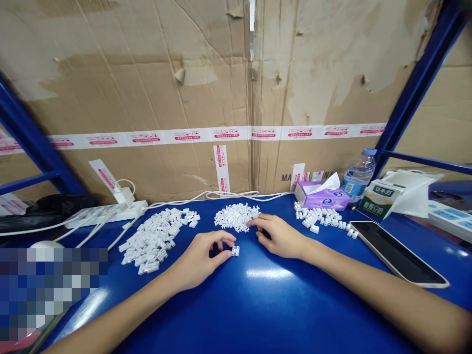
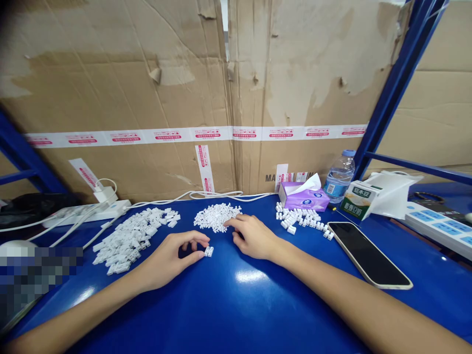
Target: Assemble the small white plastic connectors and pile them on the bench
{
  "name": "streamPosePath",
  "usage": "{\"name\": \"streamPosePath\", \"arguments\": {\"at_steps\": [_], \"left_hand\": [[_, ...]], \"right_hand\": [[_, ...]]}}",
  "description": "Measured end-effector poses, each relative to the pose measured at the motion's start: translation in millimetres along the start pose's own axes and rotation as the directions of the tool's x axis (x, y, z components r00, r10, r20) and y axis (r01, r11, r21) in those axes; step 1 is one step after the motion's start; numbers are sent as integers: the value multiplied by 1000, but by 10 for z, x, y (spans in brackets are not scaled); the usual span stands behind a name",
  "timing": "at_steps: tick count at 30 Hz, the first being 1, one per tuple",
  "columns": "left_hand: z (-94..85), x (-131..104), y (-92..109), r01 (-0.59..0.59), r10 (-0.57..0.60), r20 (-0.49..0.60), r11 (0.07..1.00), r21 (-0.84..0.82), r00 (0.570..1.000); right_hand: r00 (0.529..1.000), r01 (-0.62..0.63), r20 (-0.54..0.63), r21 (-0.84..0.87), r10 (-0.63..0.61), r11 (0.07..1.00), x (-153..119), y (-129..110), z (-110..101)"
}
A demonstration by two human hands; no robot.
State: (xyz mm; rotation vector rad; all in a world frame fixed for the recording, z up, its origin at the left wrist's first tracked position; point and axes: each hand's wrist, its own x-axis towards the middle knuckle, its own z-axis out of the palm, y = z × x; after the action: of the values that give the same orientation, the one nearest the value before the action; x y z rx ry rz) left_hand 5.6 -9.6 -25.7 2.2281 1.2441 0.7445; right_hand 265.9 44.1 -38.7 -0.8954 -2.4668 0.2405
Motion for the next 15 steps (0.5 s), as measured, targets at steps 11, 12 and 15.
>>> {"name": "streamPosePath", "arguments": {"at_steps": [11, 12, 15], "left_hand": [[16, 14, -23, -40, 43, -40, 996, 79, 998], [17, 10, -22, -43, 46, -28, 995, 85, 999], [21, -1, -13, -63, 62, 8, 993, 98, 998]], "right_hand": [[1000, 14, -21, 54, -13, 998, 2, 2, 13], [1000, 17, -23, 60, -15, 998, 1, -3, 12], [1000, 18, -19, 82, -16, 996, 3, -18, 3]]}}
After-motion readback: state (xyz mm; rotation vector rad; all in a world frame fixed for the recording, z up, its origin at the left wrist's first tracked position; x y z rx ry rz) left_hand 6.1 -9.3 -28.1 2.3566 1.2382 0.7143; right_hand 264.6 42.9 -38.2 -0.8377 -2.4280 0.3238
